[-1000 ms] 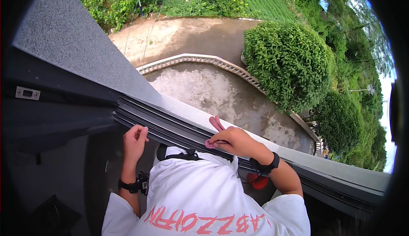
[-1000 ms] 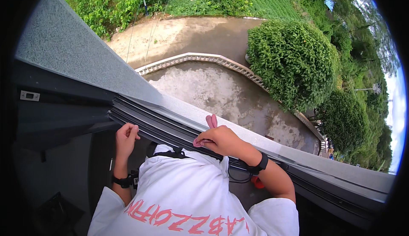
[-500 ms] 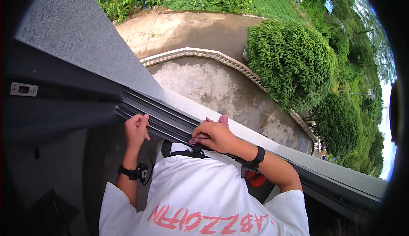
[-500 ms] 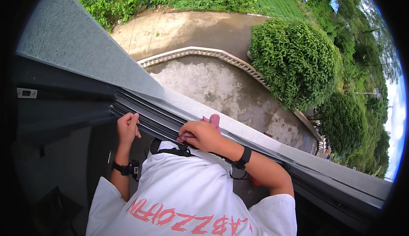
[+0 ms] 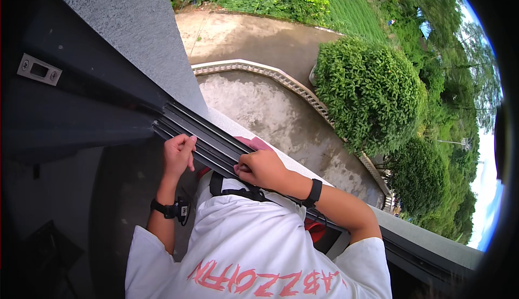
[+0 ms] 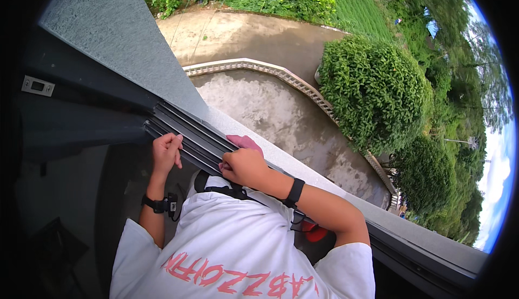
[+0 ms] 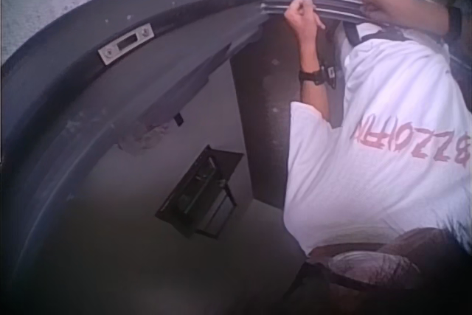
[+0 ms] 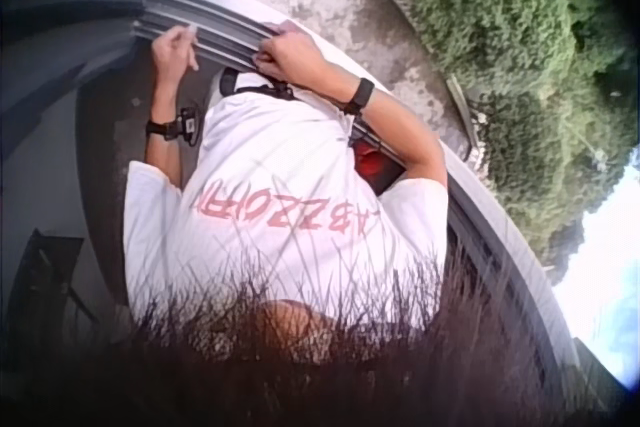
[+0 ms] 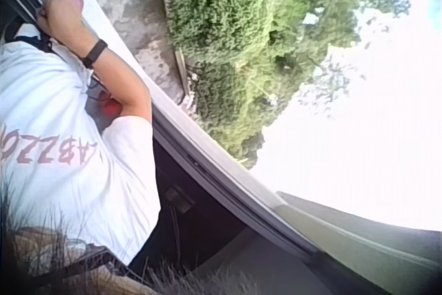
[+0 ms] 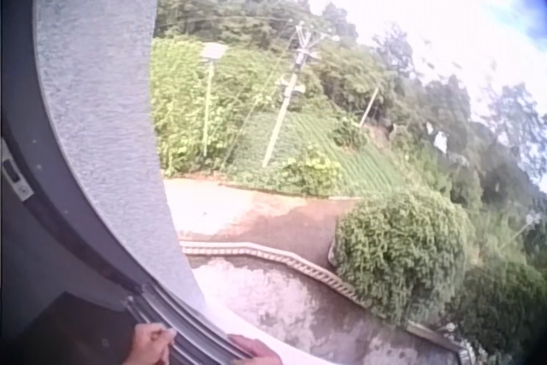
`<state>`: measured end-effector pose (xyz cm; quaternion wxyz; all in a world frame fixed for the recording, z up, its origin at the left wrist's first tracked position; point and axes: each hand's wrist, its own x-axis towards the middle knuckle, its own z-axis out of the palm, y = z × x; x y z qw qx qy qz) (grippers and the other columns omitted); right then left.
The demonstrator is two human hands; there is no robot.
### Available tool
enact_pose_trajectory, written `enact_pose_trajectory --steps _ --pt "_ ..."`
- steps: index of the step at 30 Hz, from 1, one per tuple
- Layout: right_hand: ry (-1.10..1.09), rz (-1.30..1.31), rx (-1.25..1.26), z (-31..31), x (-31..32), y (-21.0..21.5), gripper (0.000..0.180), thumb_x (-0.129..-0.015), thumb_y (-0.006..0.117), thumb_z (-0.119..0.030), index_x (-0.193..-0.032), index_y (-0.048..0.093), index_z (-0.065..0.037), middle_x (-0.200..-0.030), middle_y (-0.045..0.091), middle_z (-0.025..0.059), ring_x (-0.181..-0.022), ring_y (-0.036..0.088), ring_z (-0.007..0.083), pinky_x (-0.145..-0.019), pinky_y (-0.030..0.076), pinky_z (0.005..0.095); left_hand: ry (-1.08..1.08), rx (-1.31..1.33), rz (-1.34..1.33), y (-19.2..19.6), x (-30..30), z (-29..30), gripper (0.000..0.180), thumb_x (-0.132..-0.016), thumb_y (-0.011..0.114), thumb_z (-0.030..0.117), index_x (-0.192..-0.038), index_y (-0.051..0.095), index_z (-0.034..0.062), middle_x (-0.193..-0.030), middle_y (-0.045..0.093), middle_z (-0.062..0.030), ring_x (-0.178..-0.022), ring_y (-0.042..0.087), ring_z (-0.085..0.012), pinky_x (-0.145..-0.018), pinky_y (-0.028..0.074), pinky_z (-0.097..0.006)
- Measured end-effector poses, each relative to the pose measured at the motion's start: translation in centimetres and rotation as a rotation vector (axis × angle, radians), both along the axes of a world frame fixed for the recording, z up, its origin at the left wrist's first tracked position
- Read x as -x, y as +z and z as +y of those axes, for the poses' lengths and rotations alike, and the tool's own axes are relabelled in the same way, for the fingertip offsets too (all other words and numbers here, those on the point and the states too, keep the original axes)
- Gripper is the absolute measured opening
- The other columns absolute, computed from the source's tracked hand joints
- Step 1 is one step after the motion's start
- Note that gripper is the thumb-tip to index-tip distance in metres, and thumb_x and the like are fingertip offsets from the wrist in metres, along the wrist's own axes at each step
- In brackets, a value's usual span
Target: The person wipes the metal track and frame of a large window with a cloth.
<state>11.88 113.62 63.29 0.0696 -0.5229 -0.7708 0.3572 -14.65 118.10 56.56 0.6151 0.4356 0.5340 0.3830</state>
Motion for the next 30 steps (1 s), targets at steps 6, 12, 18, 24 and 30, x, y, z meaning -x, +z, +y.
enact_pose_trajectory --steps 6,12,18,24,30 --pt "-0.051 0.059 -0.279 -0.1 0.3 -1.2 0.015 -0.082 0.073 -0.024 -0.083 0.066 -0.01 -0.078 0.067 0.0083 -0.079 0.066 0.0304 -0.072 0.052 0.0415 -0.018 0.007 -0.012 0.1 -0.2 0.0 0.037 -0.1 0.062 0.019 -0.069 0.055 0.0009 -0.046 0.048 -0.0003 -0.032 0.046 -0.0076 -0.031 0.035 -0.025" --pt "0.015 0.037 -0.168 0.8 1.0 -1.2 0.011 -0.084 0.067 -0.017 -0.086 0.06 -0.009 -0.077 0.063 0.0118 -0.074 0.066 0.0364 -0.072 0.053 0.0485 -0.025 0.008 -0.017 0.1 -0.2 0.1 0.037 -0.1 0.062 0.019 -0.069 0.055 0.0012 -0.046 0.048 0.0001 -0.032 0.045 -0.0073 -0.031 0.034 -0.024" --pt "0.265 -0.035 -0.285 0.8 0.1 -0.2 0.01 -0.082 0.063 -0.012 -0.091 0.065 -0.009 -0.084 0.06 0.0106 -0.075 0.067 0.0306 -0.067 0.053 0.0411 0.011 -0.006 -0.046 0.3 -0.4 -0.1 0.037 -0.101 0.062 0.018 -0.069 0.055 0.0014 -0.046 0.048 0.0005 -0.033 0.046 -0.0071 -0.031 0.034 -0.024" --pt "0.416 -0.075 -0.403 0.9 -1.2 0.6 0.02 -0.08 0.063 -0.012 -0.099 0.069 -0.008 -0.087 0.058 0.0072 -0.078 0.067 0.0237 -0.075 0.054 0.0362 -0.025 -0.007 -0.02 0.6 -0.6 0.0 0.037 -0.101 0.061 0.018 -0.069 0.055 0.0006 -0.046 0.049 0.0001 -0.033 0.047 -0.0074 -0.032 0.031 -0.024" --pt "0.366 -0.175 -0.439 3.8 4.1 -0.3 0.025 -0.081 0.061 -0.014 -0.105 0.068 -0.01 -0.09 0.059 0.0052 -0.077 0.066 0.0228 -0.066 0.055 0.0362 -0.022 0.012 -0.026 0.8 -0.7 0.0 0.037 -0.101 0.061 0.018 -0.069 0.055 0.0007 -0.046 0.049 0.0002 -0.032 0.046 -0.0073 -0.033 0.031 -0.024"
